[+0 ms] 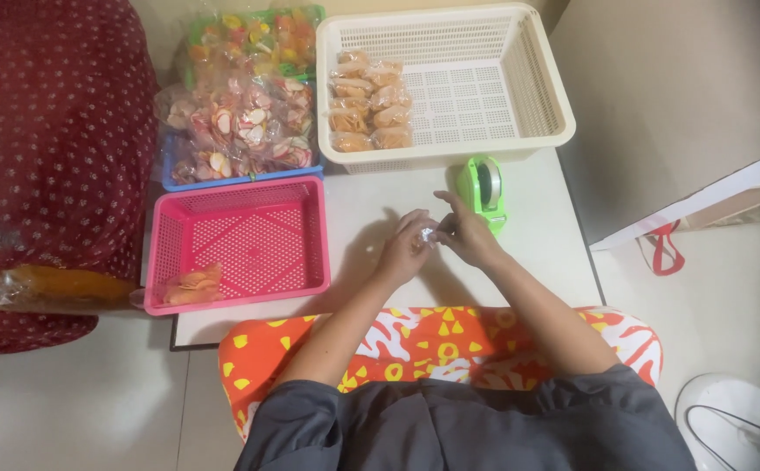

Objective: Packaging small food items into plastic bags and sealing them with a tape dispenser, then sorting them into baskets.

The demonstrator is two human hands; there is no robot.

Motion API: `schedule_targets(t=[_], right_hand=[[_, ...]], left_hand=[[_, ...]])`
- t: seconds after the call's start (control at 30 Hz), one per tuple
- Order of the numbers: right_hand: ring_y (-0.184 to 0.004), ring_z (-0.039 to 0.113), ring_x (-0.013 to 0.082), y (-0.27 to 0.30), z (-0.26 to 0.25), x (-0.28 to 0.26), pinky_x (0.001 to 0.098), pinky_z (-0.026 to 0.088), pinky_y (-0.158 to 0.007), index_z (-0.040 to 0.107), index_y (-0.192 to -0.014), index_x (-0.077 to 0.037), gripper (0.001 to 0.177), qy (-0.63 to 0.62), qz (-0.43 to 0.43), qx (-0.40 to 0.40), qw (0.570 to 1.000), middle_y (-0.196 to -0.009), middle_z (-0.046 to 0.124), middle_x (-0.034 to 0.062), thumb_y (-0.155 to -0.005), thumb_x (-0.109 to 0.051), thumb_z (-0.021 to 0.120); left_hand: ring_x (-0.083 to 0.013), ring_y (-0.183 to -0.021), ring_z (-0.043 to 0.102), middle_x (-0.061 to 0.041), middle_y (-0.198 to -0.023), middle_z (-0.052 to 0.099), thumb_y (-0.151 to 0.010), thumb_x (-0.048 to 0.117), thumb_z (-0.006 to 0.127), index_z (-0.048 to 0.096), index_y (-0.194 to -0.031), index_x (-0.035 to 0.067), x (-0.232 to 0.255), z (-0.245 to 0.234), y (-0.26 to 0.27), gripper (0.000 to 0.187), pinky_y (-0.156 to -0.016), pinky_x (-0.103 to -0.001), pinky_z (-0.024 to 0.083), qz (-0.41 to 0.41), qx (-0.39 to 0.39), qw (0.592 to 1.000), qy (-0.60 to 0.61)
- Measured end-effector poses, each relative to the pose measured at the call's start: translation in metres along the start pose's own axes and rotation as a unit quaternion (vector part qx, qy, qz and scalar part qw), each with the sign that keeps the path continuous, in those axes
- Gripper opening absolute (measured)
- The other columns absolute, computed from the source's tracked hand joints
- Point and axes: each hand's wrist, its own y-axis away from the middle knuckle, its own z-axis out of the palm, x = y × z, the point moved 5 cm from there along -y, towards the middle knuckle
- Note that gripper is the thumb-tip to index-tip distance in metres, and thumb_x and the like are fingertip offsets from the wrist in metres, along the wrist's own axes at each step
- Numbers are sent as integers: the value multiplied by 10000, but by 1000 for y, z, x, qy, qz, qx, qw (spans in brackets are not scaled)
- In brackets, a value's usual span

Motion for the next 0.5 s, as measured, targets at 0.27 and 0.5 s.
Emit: schedule_targets(t=[0.27, 0.5], right_hand=[[-978, 739, 307, 1, 2, 5, 470, 556, -914, 372, -1505, -247, 763, 8, 54, -7, 998, -906, 776, 66, -867, -201, 789], [-990, 735, 357, 0, -3, 10, 503, 566, -870, 339, -1507, -196, 849, -11, 93, 20, 995, -938, 785, 107, -826, -273, 839]], left_hand=[[-408, -1277, 594, -142, -1438, 521, -870, 27, 707, 649, -1211, 211, -9, 5, 1, 392, -989, -462, 586, 69, 11, 997, -42], [-350, -1285, 597, -88, -1387, 567, -1034, 237, 595, 656, -1166, 224, -12, 6, 0, 146, -1026, -475, 543, 53, 18, 998, 12]])
